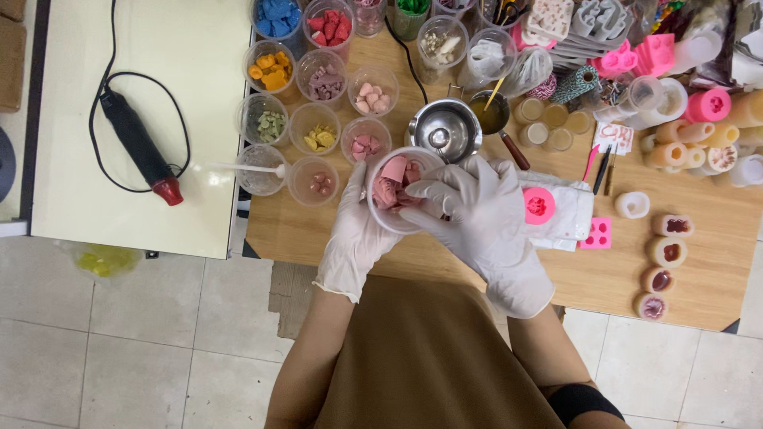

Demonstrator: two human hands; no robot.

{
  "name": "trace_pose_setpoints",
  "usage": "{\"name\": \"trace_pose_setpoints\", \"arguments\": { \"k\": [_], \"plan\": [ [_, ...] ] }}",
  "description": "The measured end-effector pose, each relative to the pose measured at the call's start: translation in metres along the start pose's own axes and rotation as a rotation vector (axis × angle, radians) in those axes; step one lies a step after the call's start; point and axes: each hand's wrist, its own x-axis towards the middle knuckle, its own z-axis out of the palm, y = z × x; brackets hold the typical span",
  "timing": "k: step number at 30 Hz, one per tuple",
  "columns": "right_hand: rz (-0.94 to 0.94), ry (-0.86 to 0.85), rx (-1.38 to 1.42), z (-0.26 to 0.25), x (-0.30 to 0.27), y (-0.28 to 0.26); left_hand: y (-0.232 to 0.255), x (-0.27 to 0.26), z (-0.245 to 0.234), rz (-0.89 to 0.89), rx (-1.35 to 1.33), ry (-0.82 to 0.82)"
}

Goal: The person uses a spoon to transfer wax into various silicone molds and then picks pieces of solid pink wax out of a plastic cup to place them into a metal melting pot.

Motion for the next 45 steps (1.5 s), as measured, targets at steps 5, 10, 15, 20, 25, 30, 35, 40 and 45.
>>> {"name": "trace_pose_setpoints", "arguments": {
  "k": [5,10,15,20,25,30,35,40,45],
  "plan": [
    [-0.040,0.035,-0.141,0.015,0.000,-0.019,0.000,-0.010,-0.013,0.104,-0.006,-0.024],
    [0.022,0.079,-0.010,0.020,-0.004,-0.029,0.002,-0.022,-0.012,0.130,0.091,-0.044],
    [0.082,0.050,-0.005,0.018,-0.002,-0.036,0.004,-0.020,-0.017,0.206,0.084,-0.027],
    [0.502,0.168,0.593,-0.003,-0.011,-0.029,0.001,-0.028,-0.003,0.139,-0.010,0.008],
    [0.844,0.314,1.186,-0.008,-0.018,0.017,0.004,-0.031,-0.001,0.092,-0.081,-0.044],
    [0.710,0.174,0.401,0.035,-0.019,0.086,0.017,-0.035,-0.022,0.082,-0.056,-0.113],
    [0.471,-0.062,-0.104,0.135,-0.015,0.163,0.023,-0.036,-0.036,0.235,-0.105,0.139],
    [0.166,-0.085,-0.247,0.194,-0.013,0.192,0.032,-0.048,-0.042,0.269,-0.029,0.155],
    [0.070,0.011,-0.309,0.200,-0.006,0.194,0.042,-0.057,-0.048,0.312,-0.017,0.069]
  ]
}}
